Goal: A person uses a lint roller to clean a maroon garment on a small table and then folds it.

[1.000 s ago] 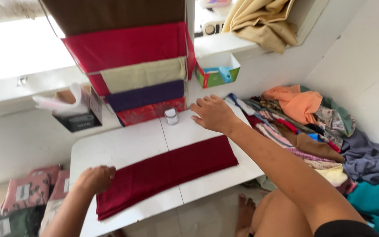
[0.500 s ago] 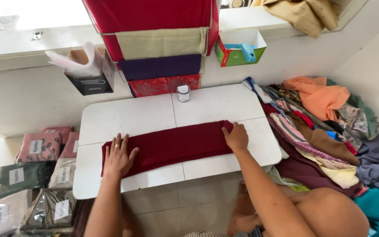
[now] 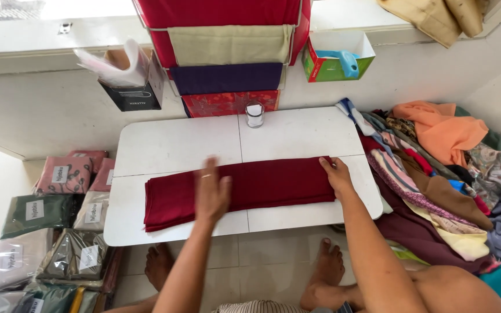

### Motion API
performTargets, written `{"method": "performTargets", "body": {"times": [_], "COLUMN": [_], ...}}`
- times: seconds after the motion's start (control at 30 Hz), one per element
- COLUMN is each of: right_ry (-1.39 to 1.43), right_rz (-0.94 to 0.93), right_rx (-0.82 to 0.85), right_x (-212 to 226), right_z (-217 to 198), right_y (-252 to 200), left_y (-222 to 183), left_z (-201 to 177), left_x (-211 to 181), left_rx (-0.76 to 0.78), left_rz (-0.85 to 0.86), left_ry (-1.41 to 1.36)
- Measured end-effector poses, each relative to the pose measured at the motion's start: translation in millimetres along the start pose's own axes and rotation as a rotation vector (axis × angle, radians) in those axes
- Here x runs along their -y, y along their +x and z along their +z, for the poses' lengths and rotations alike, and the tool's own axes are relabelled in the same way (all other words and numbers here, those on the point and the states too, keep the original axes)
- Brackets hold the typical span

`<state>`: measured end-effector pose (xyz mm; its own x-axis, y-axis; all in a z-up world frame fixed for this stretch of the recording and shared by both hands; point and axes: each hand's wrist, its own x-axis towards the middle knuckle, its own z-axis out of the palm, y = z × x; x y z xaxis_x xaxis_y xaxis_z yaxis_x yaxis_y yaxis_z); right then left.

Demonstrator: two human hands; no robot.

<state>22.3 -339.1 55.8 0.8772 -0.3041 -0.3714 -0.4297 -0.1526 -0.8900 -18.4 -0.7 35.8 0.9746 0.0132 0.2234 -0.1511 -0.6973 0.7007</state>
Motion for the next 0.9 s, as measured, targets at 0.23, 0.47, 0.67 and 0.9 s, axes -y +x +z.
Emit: {"method": "performTargets", "body": {"times": [0.23, 0.47, 0.67, 0.9], "right_ry": [0.069, -0.002, -0.366, -0.174], "right_rz": [0.021, -0.162, -0.3, -0.351], "right_rx": [-0.029, -0.218, -0.245, 0.532], "right_x": [12.3, 11.4, 77.6, 74.8], "right_z": [-11.3, -68.1, -18.5, 153.3], "right_y": [-13.8, 52.9, 17.5, -75.2], "left_y": [14.2, 16.3, 17.8, 12.3], "left_z": [79.1, 93.9, 91.8, -78.0], "left_x": [-56.9, -105.1, -96.9, -107.8], "left_rx": [0.112, 0.181, 0.408, 0.315], "left_rz": [-0.141, -0.093, -0.386, -0.857], "left_ry": [-0.309, -0.45, -1.272, -1.306]}}
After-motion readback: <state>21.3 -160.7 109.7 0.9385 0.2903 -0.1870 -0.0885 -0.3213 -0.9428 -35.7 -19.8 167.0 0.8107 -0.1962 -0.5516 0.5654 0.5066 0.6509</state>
